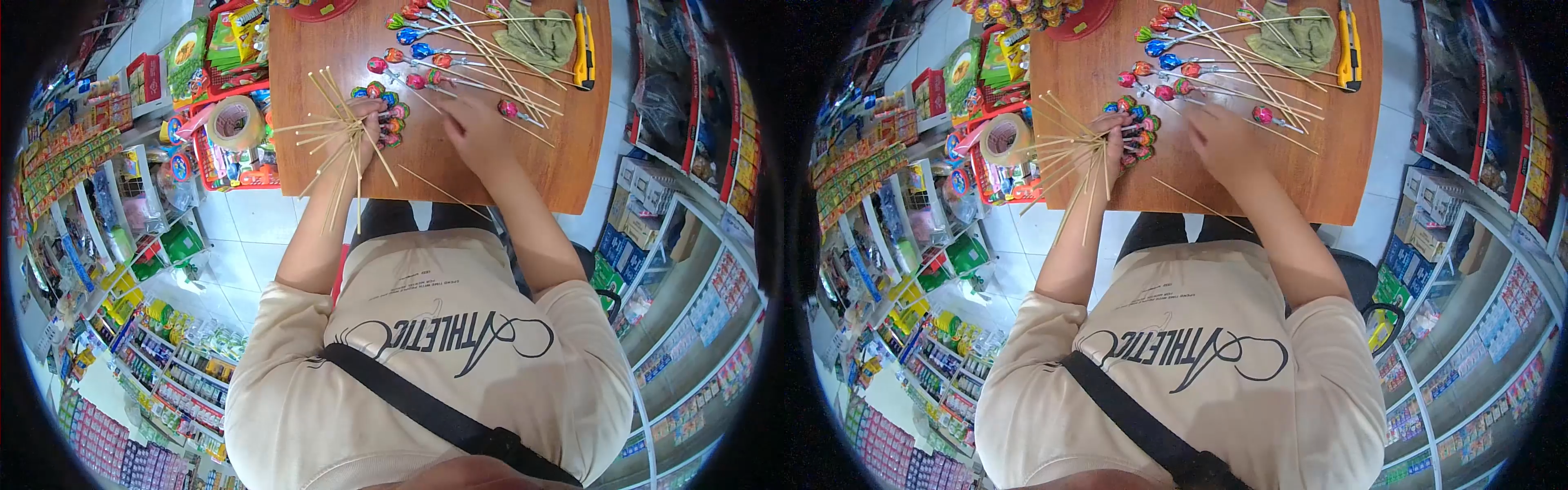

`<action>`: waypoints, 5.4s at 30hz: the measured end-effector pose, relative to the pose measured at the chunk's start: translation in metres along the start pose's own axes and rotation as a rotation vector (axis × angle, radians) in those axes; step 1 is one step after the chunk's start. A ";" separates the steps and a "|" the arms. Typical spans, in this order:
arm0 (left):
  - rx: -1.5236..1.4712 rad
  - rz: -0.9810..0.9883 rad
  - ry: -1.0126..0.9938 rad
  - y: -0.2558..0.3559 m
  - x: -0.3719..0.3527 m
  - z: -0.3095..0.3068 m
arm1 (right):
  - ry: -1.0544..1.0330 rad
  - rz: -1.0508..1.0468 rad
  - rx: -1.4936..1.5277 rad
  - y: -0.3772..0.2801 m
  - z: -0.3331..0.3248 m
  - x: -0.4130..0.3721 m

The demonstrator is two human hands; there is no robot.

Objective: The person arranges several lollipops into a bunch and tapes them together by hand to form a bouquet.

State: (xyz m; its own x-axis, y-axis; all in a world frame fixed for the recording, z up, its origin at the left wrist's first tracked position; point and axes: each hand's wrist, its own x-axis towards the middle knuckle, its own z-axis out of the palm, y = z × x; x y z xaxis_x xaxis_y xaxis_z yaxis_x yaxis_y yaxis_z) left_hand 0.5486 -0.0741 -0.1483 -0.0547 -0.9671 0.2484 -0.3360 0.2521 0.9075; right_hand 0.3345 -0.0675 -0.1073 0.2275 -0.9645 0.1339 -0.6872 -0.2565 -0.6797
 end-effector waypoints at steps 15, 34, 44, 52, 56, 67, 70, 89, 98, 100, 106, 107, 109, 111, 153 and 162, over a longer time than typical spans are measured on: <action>-0.150 -0.217 -0.130 -0.004 0.003 -0.010 | -0.421 -0.013 -0.165 0.003 -0.028 -0.101; 0.334 0.236 -0.460 -0.026 0.029 -0.030 | 0.057 0.429 -0.436 0.043 -0.056 -0.107; -0.083 -0.354 -0.464 -0.018 0.023 -0.028 | 0.085 0.187 -0.561 0.038 -0.076 -0.090; 0.223 0.044 -0.450 -0.011 0.031 -0.033 | -0.275 0.297 -0.381 0.043 -0.092 -0.080; 0.045 -0.225 -0.504 0.012 0.034 -0.034 | -0.190 0.302 -0.368 0.041 -0.072 -0.076; 0.092 -0.263 -0.580 0.005 0.035 -0.035 | -0.086 0.282 -0.343 0.047 -0.066 -0.076; 0.087 -0.301 -0.580 0.008 0.035 -0.035 | -0.148 0.230 -0.401 0.047 -0.067 -0.075; 0.279 -0.010 -0.569 -0.006 0.037 -0.036 | -0.050 0.079 -0.444 0.035 -0.024 -0.031; 0.241 -0.017 -0.506 -0.008 0.032 -0.032 | -0.175 0.141 -0.492 0.034 -0.020 -0.024; 0.354 0.187 -0.483 -0.011 0.035 -0.032 | -0.248 0.172 -0.458 0.030 -0.024 -0.018; -0.056 -0.393 -0.455 0.046 0.045 -0.033 | -0.452 0.170 -0.104 -0.005 -0.067 -0.012; -0.065 -0.441 -0.449 0.047 0.046 -0.034 | -0.460 0.179 -0.018 -0.024 -0.080 -0.008; -0.077 -0.340 -0.462 0.029 0.041 -0.032 | -0.516 0.230 0.170 -0.039 -0.091 -0.005; -0.192 -0.315 -0.489 0.020 0.040 -0.033 | -0.607 0.310 0.369 -0.038 -0.098 -0.004; -0.038 0.024 -0.192 -0.015 0.026 -0.025 | -0.242 0.165 0.691 -0.020 0.040 0.030; -0.383 -0.341 -0.264 -0.008 0.044 -0.025 | -0.060 -0.118 0.269 -0.070 0.073 0.053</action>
State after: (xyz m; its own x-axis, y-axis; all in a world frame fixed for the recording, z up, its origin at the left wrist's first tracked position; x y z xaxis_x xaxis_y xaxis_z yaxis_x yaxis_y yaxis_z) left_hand 0.5720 -0.1178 -0.1361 -0.2524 -0.9591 -0.1284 -0.0145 -0.1289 0.9915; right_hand 0.4455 -0.0961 -0.1049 0.3409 -0.9216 0.1855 -0.4482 -0.3328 -0.8297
